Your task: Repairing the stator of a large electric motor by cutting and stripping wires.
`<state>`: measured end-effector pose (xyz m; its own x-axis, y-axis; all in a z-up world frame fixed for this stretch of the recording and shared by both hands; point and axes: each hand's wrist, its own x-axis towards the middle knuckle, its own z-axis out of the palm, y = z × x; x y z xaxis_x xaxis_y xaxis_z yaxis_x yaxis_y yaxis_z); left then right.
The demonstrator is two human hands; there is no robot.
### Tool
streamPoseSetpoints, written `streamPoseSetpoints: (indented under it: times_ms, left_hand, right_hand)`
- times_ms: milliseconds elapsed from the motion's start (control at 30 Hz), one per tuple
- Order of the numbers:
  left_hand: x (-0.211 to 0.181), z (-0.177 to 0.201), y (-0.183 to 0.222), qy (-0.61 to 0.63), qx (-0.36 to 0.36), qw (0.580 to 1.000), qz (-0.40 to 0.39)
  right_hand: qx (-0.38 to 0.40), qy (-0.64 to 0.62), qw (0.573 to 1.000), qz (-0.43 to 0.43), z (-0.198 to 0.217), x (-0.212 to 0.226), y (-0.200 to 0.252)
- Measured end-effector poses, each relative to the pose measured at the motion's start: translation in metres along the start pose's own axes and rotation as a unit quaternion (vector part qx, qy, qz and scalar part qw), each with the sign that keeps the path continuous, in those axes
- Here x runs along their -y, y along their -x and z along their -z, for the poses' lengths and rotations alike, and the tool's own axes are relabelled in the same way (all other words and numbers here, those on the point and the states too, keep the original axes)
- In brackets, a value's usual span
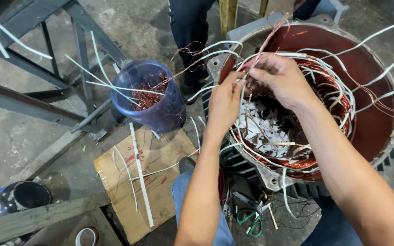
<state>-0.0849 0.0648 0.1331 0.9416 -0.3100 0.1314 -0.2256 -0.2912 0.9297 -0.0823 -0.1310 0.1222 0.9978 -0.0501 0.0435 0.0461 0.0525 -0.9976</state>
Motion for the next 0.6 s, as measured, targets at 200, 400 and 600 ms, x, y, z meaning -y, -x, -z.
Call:
streamPoseSetpoints:
  times_ms: [200, 400, 600]
  left_hand:
    - [0.002, -0.004, -0.005, -0.059, 0.025, 0.996, 0.064]
    - [0.017, -0.012, -0.007, 0.033, 0.051, 0.998, 0.036]
    - [0.04, -0.022, -0.008, 0.124, 0.061, 0.989, 0.046]
  right_hand:
    - [-0.002, 0.079, 0.995, 0.065, 0.009, -0.007, -0.004]
    - [-0.003, 0.044, 0.996, 0.084, 0.018, -0.014, -0.004]
    - [0.008, 0.046, 0.995, 0.089, 0.003, -0.003, -0.002]
